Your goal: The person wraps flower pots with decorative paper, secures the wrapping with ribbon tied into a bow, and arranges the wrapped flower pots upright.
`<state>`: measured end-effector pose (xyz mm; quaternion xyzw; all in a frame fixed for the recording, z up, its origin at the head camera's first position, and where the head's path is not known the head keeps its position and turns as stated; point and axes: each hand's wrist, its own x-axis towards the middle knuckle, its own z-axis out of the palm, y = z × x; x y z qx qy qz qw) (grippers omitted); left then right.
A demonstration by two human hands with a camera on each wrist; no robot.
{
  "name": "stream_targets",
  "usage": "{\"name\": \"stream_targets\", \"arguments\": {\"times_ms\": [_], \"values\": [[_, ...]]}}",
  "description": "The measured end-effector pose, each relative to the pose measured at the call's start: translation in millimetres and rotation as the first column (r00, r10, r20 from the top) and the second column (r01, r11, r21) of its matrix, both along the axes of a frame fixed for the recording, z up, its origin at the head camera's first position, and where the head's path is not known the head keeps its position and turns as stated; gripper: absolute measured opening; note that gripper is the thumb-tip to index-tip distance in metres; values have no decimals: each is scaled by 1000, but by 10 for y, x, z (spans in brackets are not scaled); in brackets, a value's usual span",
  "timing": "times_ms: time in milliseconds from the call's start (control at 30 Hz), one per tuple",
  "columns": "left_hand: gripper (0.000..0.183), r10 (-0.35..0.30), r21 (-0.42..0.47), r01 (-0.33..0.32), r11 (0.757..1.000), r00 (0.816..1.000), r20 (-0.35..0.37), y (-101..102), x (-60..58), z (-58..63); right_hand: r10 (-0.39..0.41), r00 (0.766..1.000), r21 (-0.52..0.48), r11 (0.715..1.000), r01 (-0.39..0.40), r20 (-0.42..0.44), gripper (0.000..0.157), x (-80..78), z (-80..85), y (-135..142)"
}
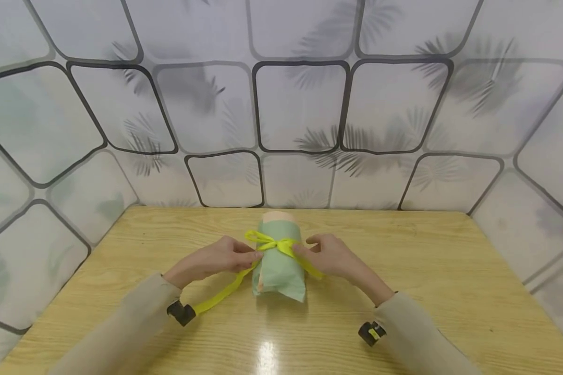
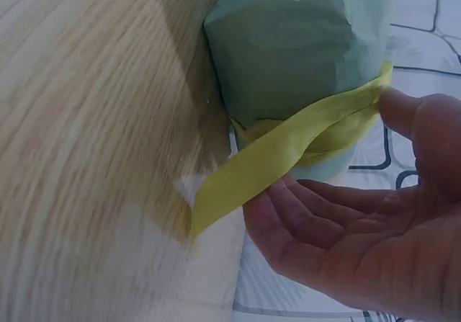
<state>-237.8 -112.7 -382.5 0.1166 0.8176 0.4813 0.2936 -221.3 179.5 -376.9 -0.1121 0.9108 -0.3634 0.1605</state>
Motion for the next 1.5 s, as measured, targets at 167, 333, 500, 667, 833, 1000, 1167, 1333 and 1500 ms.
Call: {"name": "stream_targets", "arguments": {"times_ms": [167,333,500,667,833,1000,1167,1333,1500], "values": [[41,-29,80,17,997,989,146,34,-88,-50,38,997,-18,999,-37,66,75,-29,-2,-31],[43,-9,132,-24,991,971,241,48,-139,-56,73,987,-86,994,-61,144,74,-67,-26,-33],[43,8,152,-51,987,962,274,69,-133,-48,84,974,-183,982,-45,211,70,-100,-61,-26],[33,32,183,-85,979,961,276,95,-88,-33,84,952,-314,949,13,294,67,-105,-75,-15],[22,38,192,-91,977,963,267,126,-63,-19,47,947,-324,944,63,319,69,-62,-85,5],[57,81,182,-121,976,974,214,151,-55,21,-8,962,-309,946,96,274,69,-45,-68,-6],[74,117,194,-147,970,981,156,183,-31,43,-63,976,-279,953,121,210,72,-34,-51,-14],[61,129,190,-135,972,991,47,199,-30,80,-69,986,-305,945,113,152,72,-67,-22,0],[59,145,197,-131,972,988,-61,226,-40,117,-83,990,-387,914,120,113,76,-112,-1,-1]]}}
